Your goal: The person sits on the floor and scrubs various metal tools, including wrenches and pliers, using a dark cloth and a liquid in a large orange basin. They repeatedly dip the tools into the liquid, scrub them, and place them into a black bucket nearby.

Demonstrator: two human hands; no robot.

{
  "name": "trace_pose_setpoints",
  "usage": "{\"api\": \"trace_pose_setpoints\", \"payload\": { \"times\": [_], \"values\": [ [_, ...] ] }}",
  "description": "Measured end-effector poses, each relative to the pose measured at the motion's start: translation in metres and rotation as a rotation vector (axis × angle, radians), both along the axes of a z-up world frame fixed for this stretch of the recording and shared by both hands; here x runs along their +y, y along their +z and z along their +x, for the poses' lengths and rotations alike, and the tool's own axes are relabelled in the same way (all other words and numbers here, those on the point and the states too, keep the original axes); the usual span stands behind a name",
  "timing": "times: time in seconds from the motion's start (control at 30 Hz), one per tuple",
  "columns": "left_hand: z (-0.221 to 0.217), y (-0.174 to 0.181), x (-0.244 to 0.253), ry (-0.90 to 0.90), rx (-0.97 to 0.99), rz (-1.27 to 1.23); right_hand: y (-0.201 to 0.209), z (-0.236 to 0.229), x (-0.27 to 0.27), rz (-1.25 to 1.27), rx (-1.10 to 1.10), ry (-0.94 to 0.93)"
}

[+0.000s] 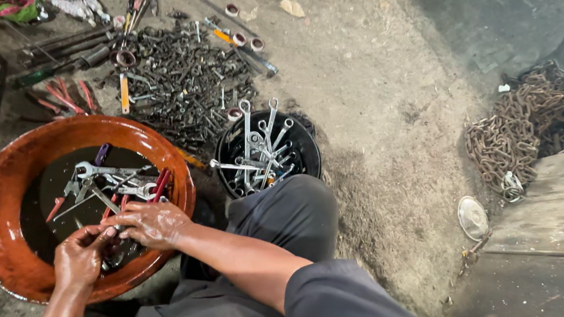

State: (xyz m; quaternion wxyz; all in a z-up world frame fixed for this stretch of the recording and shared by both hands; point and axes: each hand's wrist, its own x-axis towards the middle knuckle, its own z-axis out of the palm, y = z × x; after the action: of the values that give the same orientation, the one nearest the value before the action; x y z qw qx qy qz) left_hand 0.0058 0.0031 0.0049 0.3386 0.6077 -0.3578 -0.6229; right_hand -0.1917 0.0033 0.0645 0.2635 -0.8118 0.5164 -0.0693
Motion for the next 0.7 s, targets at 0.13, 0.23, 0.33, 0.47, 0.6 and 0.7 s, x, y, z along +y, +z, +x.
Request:
{"api": "trace_pose_setpoints", "payload": {
  "times": [0.13, 0.23, 0.33, 0.47, 0.6, 0.7],
  "values": [
    [-0.009, 0.012, 0.001, -0.023, -0.003, -0.018, 0.007, -0.005, 0.01, -0.06, -0.014, -0.027],
    [-0.005, 0.027, -0.004, -0.102, -0.305, -0.125, 0.004, -0.001, 0.003, -0.101, 0.024, -0.071],
    [0.003, 0.028, -0.003, -0.145, -0.371, -0.005, -0.012, 0.001, 0.006, -0.105, 0.051, -0.063],
    [0.024, 0.011, -0.007, -0.048, -0.211, -0.059, -0.035, 0.012, 0.003, -0.107, -0.007, -0.086],
    [0.047, -0.004, -0.01, -0.151, -0.482, -0.211, -0.033, 0.005, -0.004, -0.116, -0.092, -0.028],
    [0.051, -0.011, -0.018, -0.118, -0.493, -0.244, -0.024, -0.007, -0.017, 0.01, -0.124, -0.041]
  ]
}}
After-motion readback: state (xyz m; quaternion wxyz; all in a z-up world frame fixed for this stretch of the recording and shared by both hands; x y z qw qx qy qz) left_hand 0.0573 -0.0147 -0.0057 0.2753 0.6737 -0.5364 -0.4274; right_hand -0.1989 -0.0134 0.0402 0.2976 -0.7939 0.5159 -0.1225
